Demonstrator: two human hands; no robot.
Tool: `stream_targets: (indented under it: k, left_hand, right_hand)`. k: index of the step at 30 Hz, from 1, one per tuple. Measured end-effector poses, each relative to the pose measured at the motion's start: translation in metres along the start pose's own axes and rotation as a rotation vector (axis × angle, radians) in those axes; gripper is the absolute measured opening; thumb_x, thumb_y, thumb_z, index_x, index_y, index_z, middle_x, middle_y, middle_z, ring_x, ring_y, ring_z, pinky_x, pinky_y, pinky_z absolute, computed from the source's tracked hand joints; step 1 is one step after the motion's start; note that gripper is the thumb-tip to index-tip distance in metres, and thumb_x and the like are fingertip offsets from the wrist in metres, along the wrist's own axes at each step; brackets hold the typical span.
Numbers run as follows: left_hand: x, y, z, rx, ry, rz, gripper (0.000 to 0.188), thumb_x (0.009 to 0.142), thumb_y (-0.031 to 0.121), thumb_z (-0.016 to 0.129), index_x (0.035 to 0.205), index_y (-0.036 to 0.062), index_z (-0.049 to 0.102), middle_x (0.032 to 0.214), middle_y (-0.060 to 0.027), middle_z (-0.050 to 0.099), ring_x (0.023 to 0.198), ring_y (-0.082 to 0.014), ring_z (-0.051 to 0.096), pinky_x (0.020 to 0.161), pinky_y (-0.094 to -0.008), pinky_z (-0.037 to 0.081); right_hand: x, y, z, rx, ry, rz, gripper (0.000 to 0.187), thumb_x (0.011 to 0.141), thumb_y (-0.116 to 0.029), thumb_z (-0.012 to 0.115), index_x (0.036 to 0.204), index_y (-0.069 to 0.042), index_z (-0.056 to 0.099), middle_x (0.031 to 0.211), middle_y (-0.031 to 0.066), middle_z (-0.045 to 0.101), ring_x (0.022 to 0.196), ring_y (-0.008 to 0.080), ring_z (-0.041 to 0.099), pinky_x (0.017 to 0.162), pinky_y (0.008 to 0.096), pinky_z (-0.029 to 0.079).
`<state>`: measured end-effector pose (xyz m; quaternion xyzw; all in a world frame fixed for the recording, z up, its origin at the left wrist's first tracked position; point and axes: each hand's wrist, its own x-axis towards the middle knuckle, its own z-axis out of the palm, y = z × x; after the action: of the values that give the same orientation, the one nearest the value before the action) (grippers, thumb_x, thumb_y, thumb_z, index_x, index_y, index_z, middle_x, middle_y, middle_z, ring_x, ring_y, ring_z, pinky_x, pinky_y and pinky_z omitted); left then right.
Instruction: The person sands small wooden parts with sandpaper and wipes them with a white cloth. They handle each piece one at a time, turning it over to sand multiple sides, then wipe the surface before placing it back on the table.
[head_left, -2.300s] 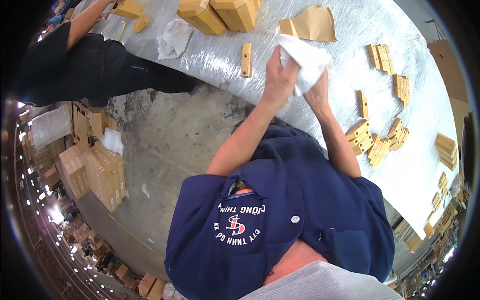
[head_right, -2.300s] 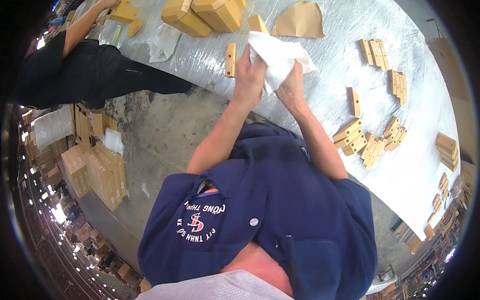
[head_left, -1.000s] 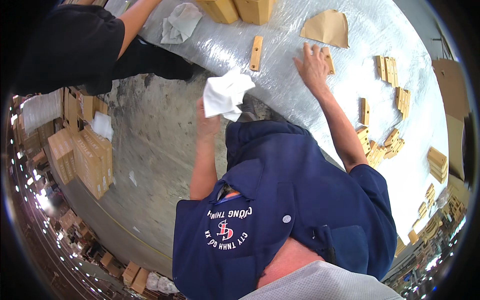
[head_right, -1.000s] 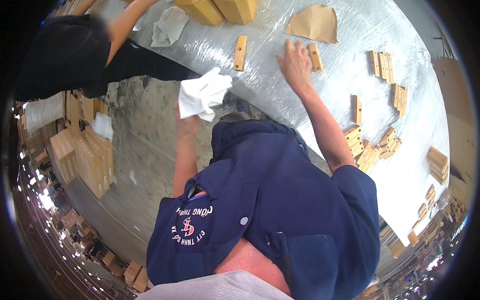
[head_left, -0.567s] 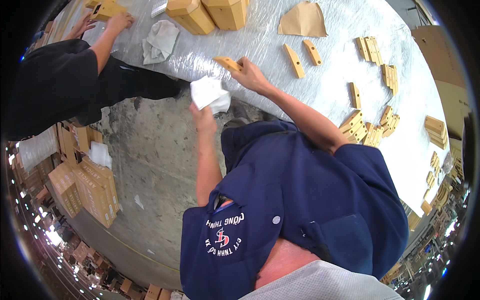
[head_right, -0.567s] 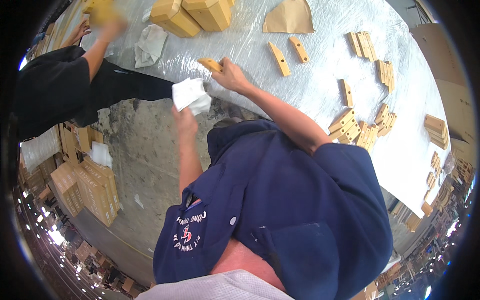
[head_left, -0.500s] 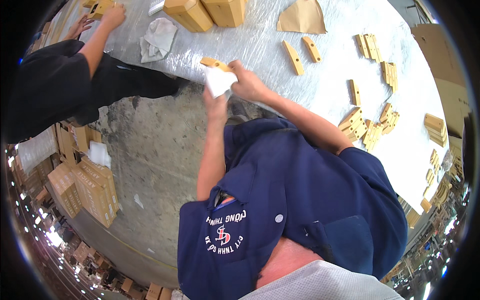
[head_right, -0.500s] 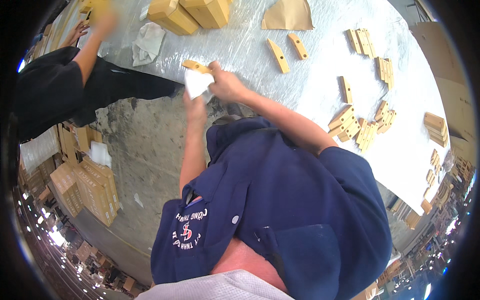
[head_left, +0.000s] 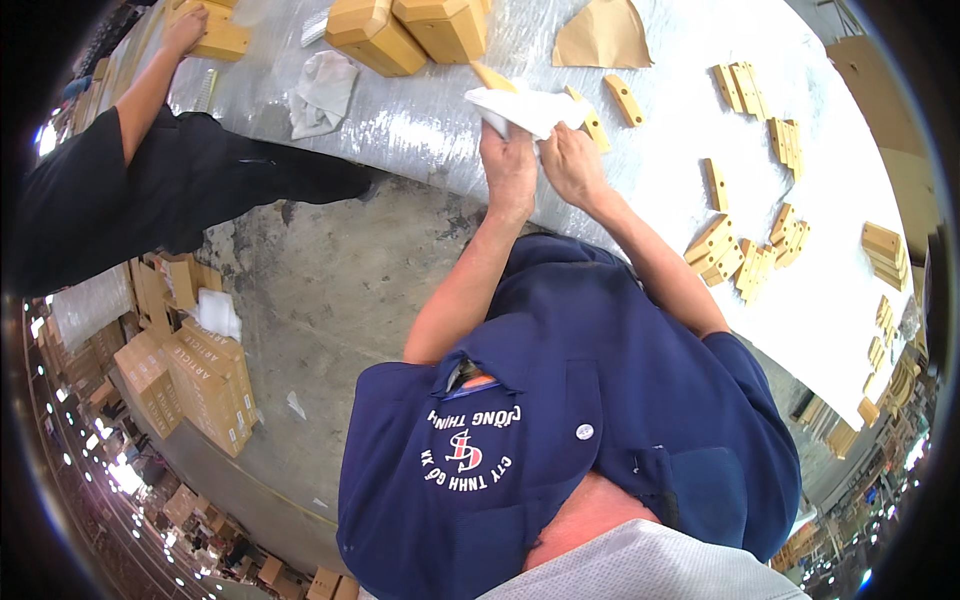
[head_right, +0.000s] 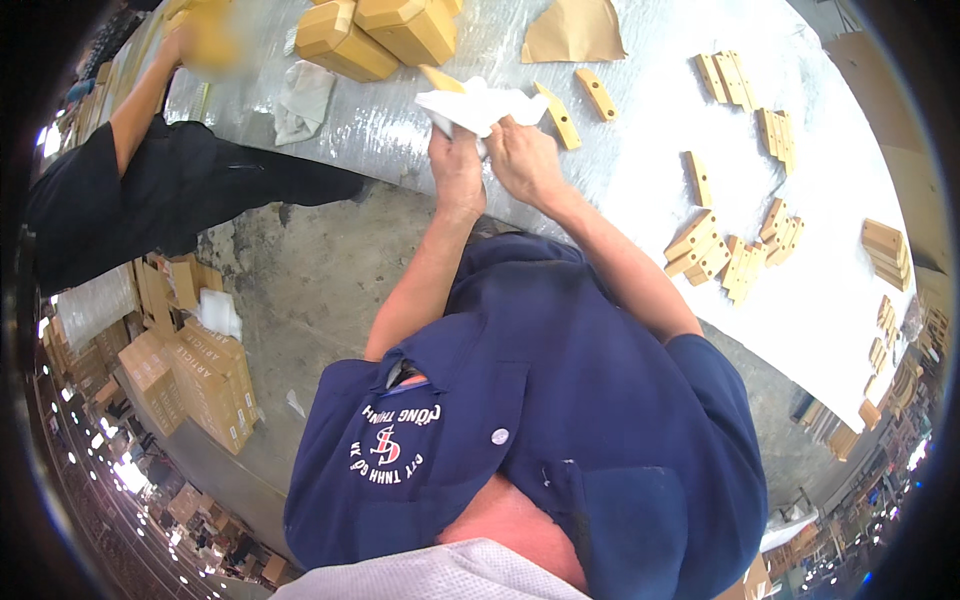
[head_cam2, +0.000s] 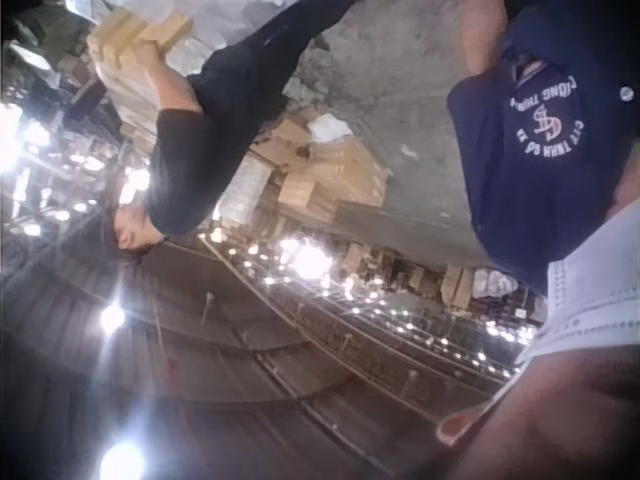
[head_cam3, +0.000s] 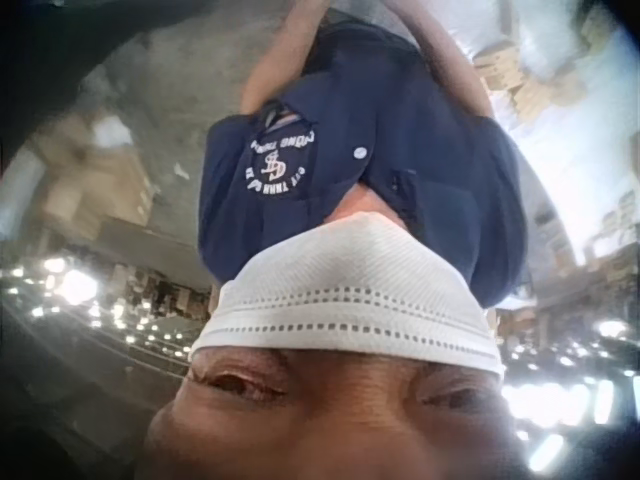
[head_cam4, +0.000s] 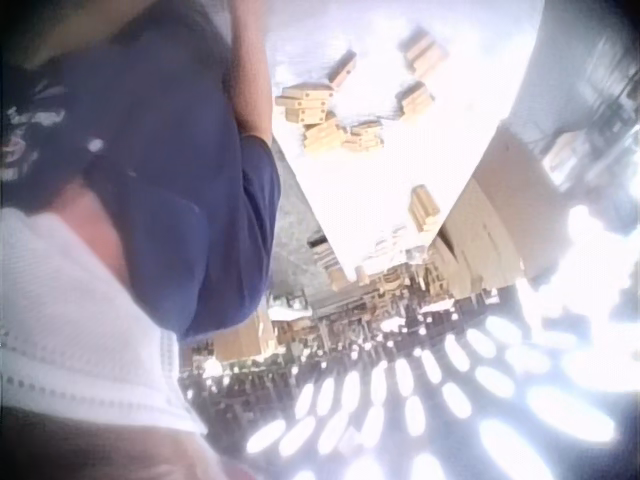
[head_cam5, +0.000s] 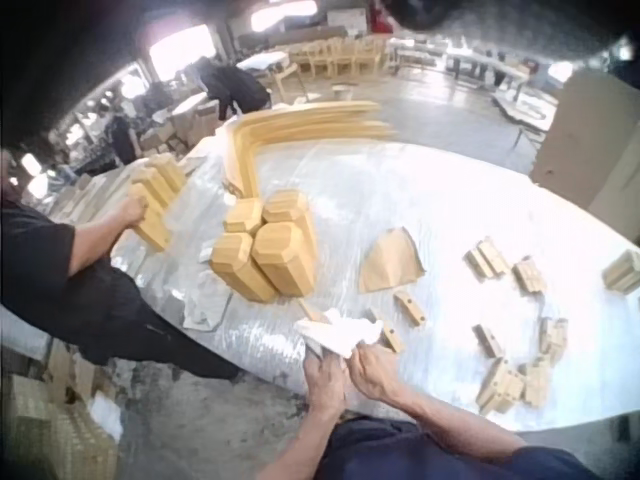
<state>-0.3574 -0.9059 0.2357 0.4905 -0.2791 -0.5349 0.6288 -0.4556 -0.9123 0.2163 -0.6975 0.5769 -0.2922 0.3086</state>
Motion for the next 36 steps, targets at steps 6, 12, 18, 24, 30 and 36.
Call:
stream_targets:
  k: [6,12,18,24,30,36]
  left_hand:
    - [0.012,0.002,-0.021,0.462,-0.067,0.184,0.029,0.097,0.024,0.06,0.104,-0.0035,0.063,0.087,-0.0046,0.068,0.078,-0.0103,0.06,0.07,-0.0284,0.05]
    - [0.0,-0.023,-0.021,0.71,-0.051,0.282,0.031,0.093,0.029,0.062,0.088,-0.0011,0.067,0.069,-0.0191,0.066,0.069,-0.0305,0.071,0.059,-0.039,0.051]
    - [-0.011,-0.019,-0.055,0.93,-0.022,0.385,0.034,0.095,0.029,0.058,0.082,-0.0006,0.067,0.066,-0.0192,0.064,0.062,-0.0364,0.067,0.052,-0.0416,0.048]
    - [-0.034,-0.012,-0.066,0.939,-0.019,0.468,0.031,0.097,0.023,0.056,0.087,-0.0036,0.067,0.062,-0.0178,0.063,0.054,-0.0282,0.066,0.05,-0.0379,0.046]
    - [-0.056,-0.012,-0.034,0.753,-0.453,0.051,0.024,0.091,0.023,0.062,0.093,-0.0006,0.067,0.074,-0.019,0.067,0.069,-0.0308,0.07,0.061,-0.0382,0.051]
    - [-0.042,-0.058,0.025,1.111,-0.985,0.38,0.04,0.085,0.034,0.066,0.11,0.0032,0.062,0.102,-0.0212,0.064,0.099,-0.0358,0.064,0.086,-0.0438,0.049]
  right_hand:
    - [0.004,0.012,-0.041,0.201,0.076,0.327,0.047,0.101,-0.045,0.042,0.093,-0.004,0.065,0.074,0.014,0.063,0.07,0.0268,0.064,0.065,0.0386,0.049]
    - [0.001,0.012,-0.023,0.733,-0.107,0.368,0.039,0.096,-0.042,0.058,0.1,-0.003,0.056,0.074,-0.0001,0.056,0.06,0.006,0.052,0.05,0.022,0.042]
    - [0.009,0.016,0.025,0.599,0.013,0.316,0.036,0.095,-0.034,0.054,0.084,-0.001,0.06,0.066,0.0076,0.062,0.058,0.0186,0.06,0.057,0.0366,0.048]
    - [0.026,0.012,0.025,0.101,0.079,0.2,0.042,0.094,-0.04,0.045,0.094,-0.003,0.066,0.076,0.0206,0.068,0.076,0.0374,0.067,0.068,0.0474,0.05]
    - [0.091,0.058,-0.039,-0.368,-0.092,0.177,0.041,0.091,-0.041,0.051,0.091,-0.004,0.069,0.073,0.0191,0.068,0.073,0.0365,0.068,0.068,0.0472,0.052]
    - [0.099,0.073,-0.025,-0.604,-0.312,0.176,0.055,0.091,-0.057,0.05,0.108,-0.008,0.068,0.085,0.0182,0.071,0.082,0.0366,0.069,0.073,0.0465,0.053]
